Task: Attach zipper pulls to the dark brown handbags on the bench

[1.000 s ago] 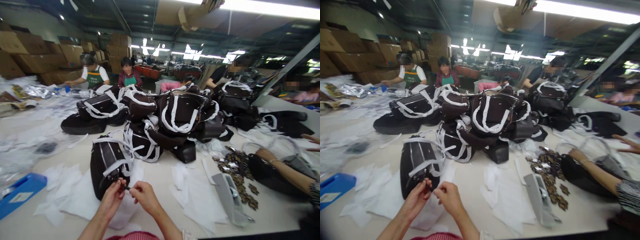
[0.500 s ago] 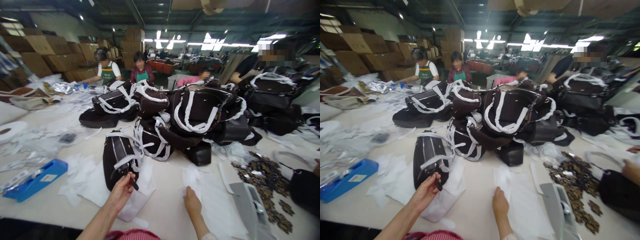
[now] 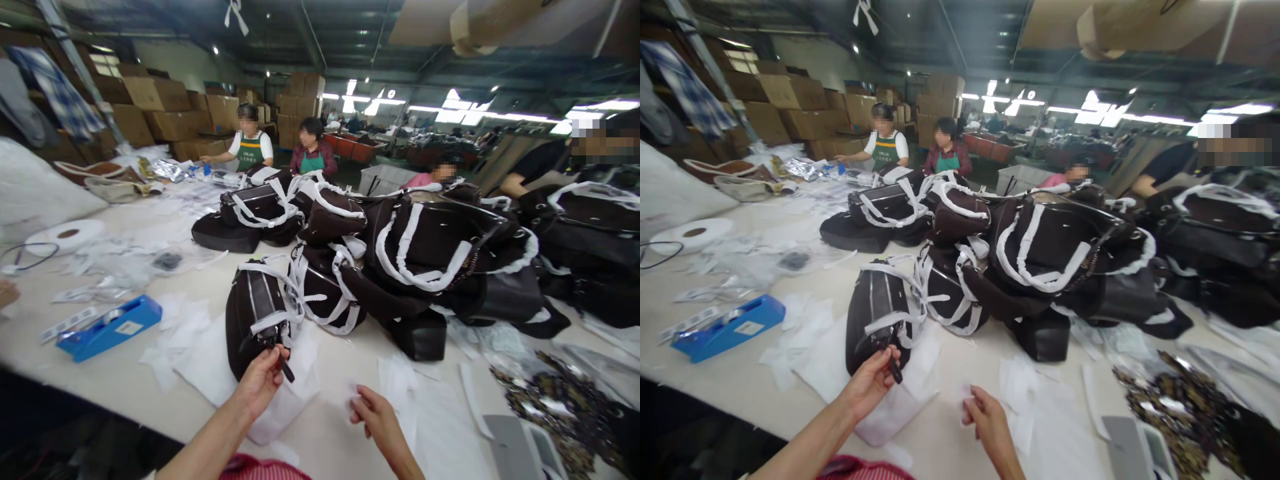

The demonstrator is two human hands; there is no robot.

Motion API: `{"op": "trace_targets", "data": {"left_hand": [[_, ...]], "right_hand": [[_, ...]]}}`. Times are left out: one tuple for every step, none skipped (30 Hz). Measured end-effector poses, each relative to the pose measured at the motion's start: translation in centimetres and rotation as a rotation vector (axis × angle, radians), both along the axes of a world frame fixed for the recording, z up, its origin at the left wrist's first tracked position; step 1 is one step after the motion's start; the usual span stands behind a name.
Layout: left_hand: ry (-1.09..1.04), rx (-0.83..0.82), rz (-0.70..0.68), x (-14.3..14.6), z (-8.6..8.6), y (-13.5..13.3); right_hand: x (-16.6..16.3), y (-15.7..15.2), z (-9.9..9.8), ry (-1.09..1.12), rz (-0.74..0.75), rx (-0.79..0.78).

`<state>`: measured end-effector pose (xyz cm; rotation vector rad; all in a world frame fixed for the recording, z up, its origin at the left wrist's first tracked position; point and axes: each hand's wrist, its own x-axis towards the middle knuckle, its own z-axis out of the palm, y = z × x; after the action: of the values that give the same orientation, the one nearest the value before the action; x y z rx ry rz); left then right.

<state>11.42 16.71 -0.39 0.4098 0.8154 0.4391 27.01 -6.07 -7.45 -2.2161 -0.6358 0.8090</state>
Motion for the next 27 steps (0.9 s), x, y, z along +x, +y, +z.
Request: {"op": "trace_targets", "data": {"left_hand": [[-0.001,0.000,0.000,0.0,-0.1,-0.1],[0.001,-0.001,0.001,0.1,-0.2,-0.1],[0.003,-0.001,0.004,0.2,-0.3,-0.2],[0.002,-0.001,0.008,0.2,-0.4,-0.2],[0.000,-0.001,0.012,0.3,-0.4,-0.3],[-0.002,-0.001,0.017,0.3,-0.5,-0.3],[-0.004,-0.002,0.020,0.4,-0.6,-0.4],[-0.006,-0.004,0.023,0.4,-0.6,-0.4],[-0.008,-0.006,0.025,0.5,-0.6,-0.5],[-0.010,-0.008,0.026,0.5,-0.6,-0.5],[-0.011,-0.011,0.027,0.6,-0.6,-0.6],[-0.013,-0.014,0.027,0.6,-0.6,-0.6],[-0.014,-0.015,0.027,0.7,-0.5,-0.6],[-0.017,-0.016,0.028,0.8,-0.5,-0.7],[-0.019,-0.016,0.029,0.8,-0.4,-0.7],[-0.021,-0.016,0.031,0.9,-0.4,-0.7],[-0.022,-0.016,0.033,1.0,-0.3,-0.8],[-0.022,-0.015,0.035,1.1,-0.3,-0.8],[-0.023,-0.014,0.037,1.2,-0.3,-0.9],[-0.022,-0.011,0.038,1.2,-0.3,-0.9],[-0.022,-0.008,0.039,1.3,-0.3,-1.0],[-0.020,-0.003,0.038,1.4,-0.3,-1.0],[-0.018,0.003,0.039,1.4,-0.3,-1.0],[-0.015,0.010,0.040,1.5,-0.3,-1.1],[-0.010,0.017,0.041,1.6,-0.4,-1.1],[-0.004,0.025,0.045,1.7,-0.4,-1.1],[0.004,0.032,0.047,1.8,-0.4,-1.1]], "right_hand": [[-0.6,0.6,1.0,0.018,0.019,0.060],[-1.2,1.1,2.1,0.018,0.038,0.128],[-1.7,1.6,3.2,-0.004,0.056,0.195],[-2.3,2.2,4.3,-0.049,0.072,0.250],[-2.8,2.7,5.3,-0.117,0.084,0.289],[-3.3,3.1,6.2,-0.200,0.094,0.306],[-3.8,3.6,6.8,-0.287,0.102,0.299],[-4.3,3.9,7.3,-0.369,0.106,0.285],[-4.7,4.2,7.6,-0.440,0.111,0.275],[-5.0,4.4,7.7,-0.492,0.119,0.267],[-5.2,4.5,7.8,-0.524,0.129,0.256],[-5.4,4.6,7.8,-0.537,0.137,0.243],[-5.5,4.6,7.9,-0.536,0.140,0.226],[-5.5,4.6,7.9,-0.522,0.143,0.207],[-5.6,4.5,8.0,-0.499,0.145,0.184],[-5.6,4.5,8.1,-0.479,0.141,0.158],[-5.6,4.5,8.2,-0.465,0.138,0.131],[-5.6,4.5,8.4,-0.460,0.137,0.107],[-5.6,4.6,8.5,-0.465,0.137,0.086],[-5.6,4.7,8.6,-0.478,0.136,0.068],[-5.6,4.8,8.8,-0.496,0.132,0.053],[-5.6,4.9,8.9,-0.511,0.131,0.042],[-5.7,5.0,8.9,-0.522,0.133,0.030],[-5.7,5.1,9.0,-0.531,0.135,0.017],[-5.7,5.2,9.0,-0.543,0.135,0.004],[-5.7,5.3,9.0,-0.557,0.140,-0.007],[-5.7,5.3,9.0,-0.578,0.146,-0.016]]}}
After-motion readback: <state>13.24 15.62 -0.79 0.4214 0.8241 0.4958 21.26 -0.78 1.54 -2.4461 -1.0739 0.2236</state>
